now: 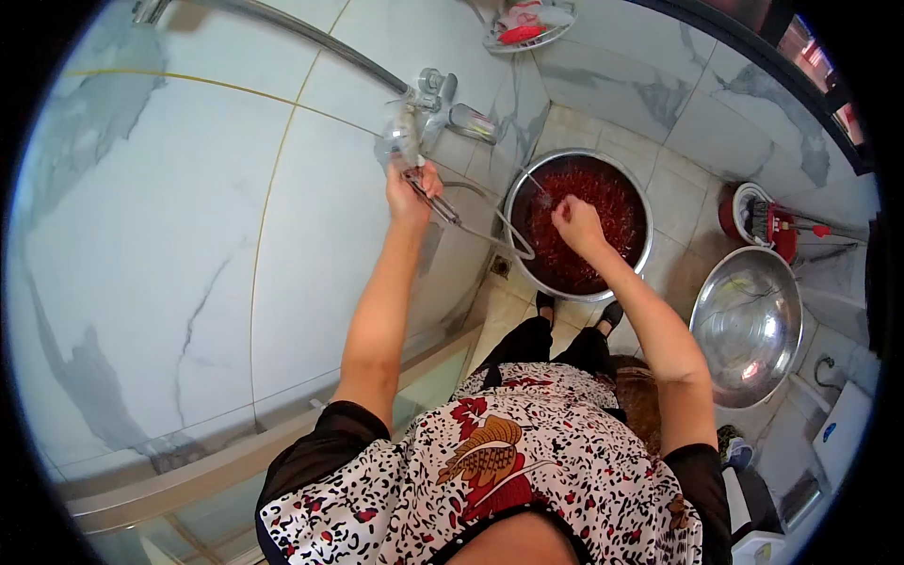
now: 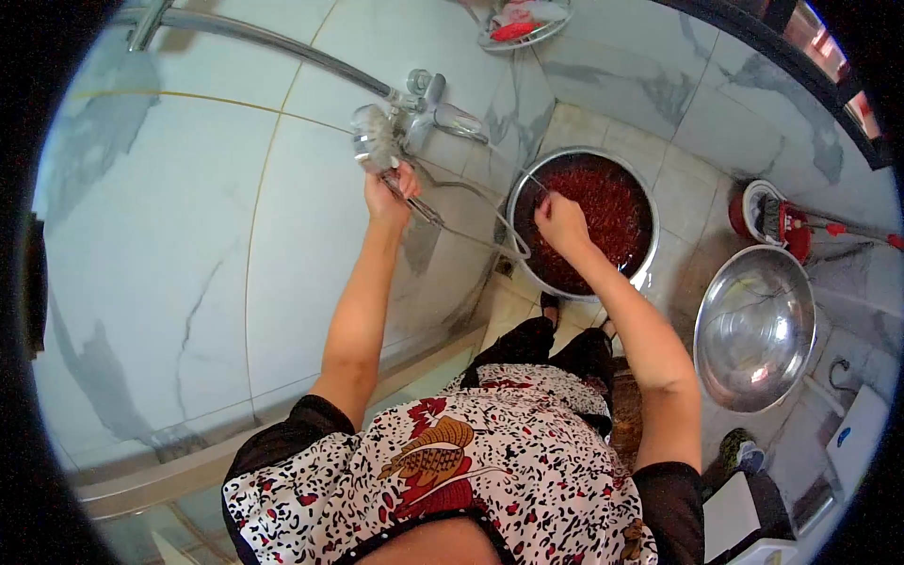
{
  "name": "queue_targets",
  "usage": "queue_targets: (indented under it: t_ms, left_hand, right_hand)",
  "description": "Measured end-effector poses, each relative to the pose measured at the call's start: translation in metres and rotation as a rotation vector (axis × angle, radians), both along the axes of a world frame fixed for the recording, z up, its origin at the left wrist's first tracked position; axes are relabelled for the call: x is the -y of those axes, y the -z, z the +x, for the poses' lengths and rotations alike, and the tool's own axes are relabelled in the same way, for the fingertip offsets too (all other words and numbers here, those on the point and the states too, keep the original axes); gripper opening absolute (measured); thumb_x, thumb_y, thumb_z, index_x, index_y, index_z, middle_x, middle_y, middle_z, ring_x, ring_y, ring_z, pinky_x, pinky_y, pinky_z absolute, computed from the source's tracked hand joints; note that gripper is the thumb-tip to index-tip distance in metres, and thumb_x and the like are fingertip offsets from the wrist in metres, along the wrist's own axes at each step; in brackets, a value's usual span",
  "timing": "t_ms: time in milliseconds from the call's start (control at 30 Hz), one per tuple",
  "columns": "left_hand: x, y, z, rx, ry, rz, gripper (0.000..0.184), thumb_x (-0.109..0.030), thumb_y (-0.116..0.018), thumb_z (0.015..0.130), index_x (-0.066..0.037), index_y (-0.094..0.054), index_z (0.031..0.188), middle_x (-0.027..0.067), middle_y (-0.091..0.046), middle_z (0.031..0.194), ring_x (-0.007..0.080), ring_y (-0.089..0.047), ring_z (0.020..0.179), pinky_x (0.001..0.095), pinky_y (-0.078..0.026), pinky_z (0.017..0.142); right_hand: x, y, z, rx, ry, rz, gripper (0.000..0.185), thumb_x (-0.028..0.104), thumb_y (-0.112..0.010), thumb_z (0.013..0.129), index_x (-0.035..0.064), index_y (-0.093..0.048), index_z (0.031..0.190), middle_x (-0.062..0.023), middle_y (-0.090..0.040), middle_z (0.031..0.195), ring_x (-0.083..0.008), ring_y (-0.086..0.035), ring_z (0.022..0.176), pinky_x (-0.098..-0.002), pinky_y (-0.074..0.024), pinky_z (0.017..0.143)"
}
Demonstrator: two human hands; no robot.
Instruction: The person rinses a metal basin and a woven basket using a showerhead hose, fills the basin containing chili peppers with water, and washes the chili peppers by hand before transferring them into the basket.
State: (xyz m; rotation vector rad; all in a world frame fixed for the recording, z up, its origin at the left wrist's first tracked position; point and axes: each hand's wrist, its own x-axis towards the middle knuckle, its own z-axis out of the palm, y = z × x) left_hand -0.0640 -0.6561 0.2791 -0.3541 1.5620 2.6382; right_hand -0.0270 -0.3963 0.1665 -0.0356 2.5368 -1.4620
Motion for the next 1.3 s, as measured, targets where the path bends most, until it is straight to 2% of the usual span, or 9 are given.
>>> queue_targets:
  t_ms: [167,400,733,867,900,1000,1067,1167,1300]
  left_hand:
    - [0.013,0.019,-0.014,-0.002,-0.012,0.002,0.040,-0.039,-0.041,0.080,-0.005,-0.046,0.058,0.0040,-0.036,0.045,0.0160,-0.032,0.039,0.0288,-0.028,0.044]
    - [0.012,0.011,0.002,-0.045,0.330,-0.045,0.025,-0.020,-0.048,0.072,-0.005,-0.043,0.053,0.0047,-0.036,0.046,0.0145,-0.032,0.040,0.0268,-0.025,0.041]
    - [-0.026,0.029,0.009,0.135,0.539,-0.290,0.068,-0.063,-0.025,0.083,-0.002,-0.053,0.075,0.0002,-0.040,0.050,0.0098,-0.034,0.045,0.0232,-0.026,0.043]
    - [-0.056,0.067,0.009,-0.045,0.785,-0.612,0.040,-0.044,-0.039,0.088,-0.006,-0.049,0.080,-0.0012,-0.042,0.055,0.0074,-0.036,0.049,0.0210,-0.028,0.047]
    - [-0.078,0.049,0.017,-0.041,0.881,-0.473,0.021,-0.026,-0.051,0.085,-0.006,-0.048,0.084,-0.0015,-0.044,0.064,0.0063,-0.040,0.056,0.0198,-0.031,0.051]
    - [-0.124,0.048,0.028,-0.200,1.056,-0.523,0.018,-0.016,-0.059,0.081,-0.004,-0.046,0.087,-0.0015,-0.047,0.073,0.0061,-0.043,0.063,0.0193,-0.035,0.055]
    - [-0.161,0.052,0.038,-0.240,1.079,-0.386,0.020,-0.009,-0.061,0.077,-0.003,-0.046,0.089,-0.0017,-0.046,0.077,0.0058,-0.042,0.067,0.0201,-0.036,0.058]
    - [-0.196,0.060,0.037,-0.372,1.210,-0.832,0.027,-0.012,-0.064,0.073,-0.001,-0.048,0.093,0.0010,-0.047,0.070,0.0095,-0.043,0.064,0.0239,-0.037,0.058]
    - [-0.262,0.054,0.067,-0.576,1.215,-0.915,0.032,-0.013,-0.068,0.068,0.002,-0.051,0.090,0.0065,-0.050,0.066,0.0117,-0.046,0.061,0.0263,-0.040,0.057]
  right_hand:
    - [0.028,-0.015,-0.034,-0.137,-0.033,-0.082,0.021,0.018,-0.055,0.074,-0.0032,-0.053,0.071,-0.0222,-0.056,0.067,-0.0375,-0.056,0.065,-0.0406,-0.0435,0.057]
    - [0.015,0.012,0.008,0.098,0.021,-0.063,0.023,0.020,-0.056,0.075,-0.0029,-0.056,0.072,-0.0214,-0.057,0.065,-0.0360,-0.057,0.065,-0.0390,-0.0446,0.060]
    - [-0.096,0.094,0.165,0.289,0.388,0.204,0.029,0.026,-0.055,0.075,-0.0024,-0.058,0.075,-0.0203,-0.059,0.068,-0.0343,-0.058,0.068,-0.0396,-0.0444,0.062]
    - [-0.123,0.102,0.241,0.375,0.647,0.214,0.032,0.030,-0.055,0.076,-0.0023,-0.059,0.074,-0.0205,-0.059,0.068,-0.0348,-0.058,0.066,-0.0399,-0.0439,0.061]
    - [-0.128,0.116,0.263,0.372,0.701,0.200,0.033,0.031,-0.056,0.076,-0.0020,-0.059,0.074,-0.0204,-0.059,0.069,-0.0351,-0.058,0.067,-0.0400,-0.0437,0.060]
    - [-0.120,0.108,0.299,0.426,0.900,0.171,0.031,0.029,-0.057,0.074,-0.0009,-0.061,0.079,-0.0204,-0.059,0.071,-0.0339,-0.059,0.071,-0.0371,-0.0459,0.064]
    - [-0.111,0.108,0.319,0.355,0.979,0.148,0.030,0.029,-0.058,0.074,-0.0010,-0.059,0.073,-0.0138,-0.060,0.064,-0.0216,-0.057,0.059,-0.0338,-0.0433,0.058]
    - [-0.097,0.104,0.334,0.334,1.092,0.053,0.031,0.029,-0.058,0.076,-0.0010,-0.057,0.070,-0.0095,-0.056,0.059,-0.0165,-0.052,0.055,-0.0315,-0.0411,0.056]
    - [-0.104,0.099,0.357,0.350,1.179,-0.018,0.031,0.029,-0.057,0.076,-0.0010,-0.056,0.069,-0.0098,-0.054,0.058,-0.0186,-0.051,0.056,-0.0318,-0.0412,0.055]
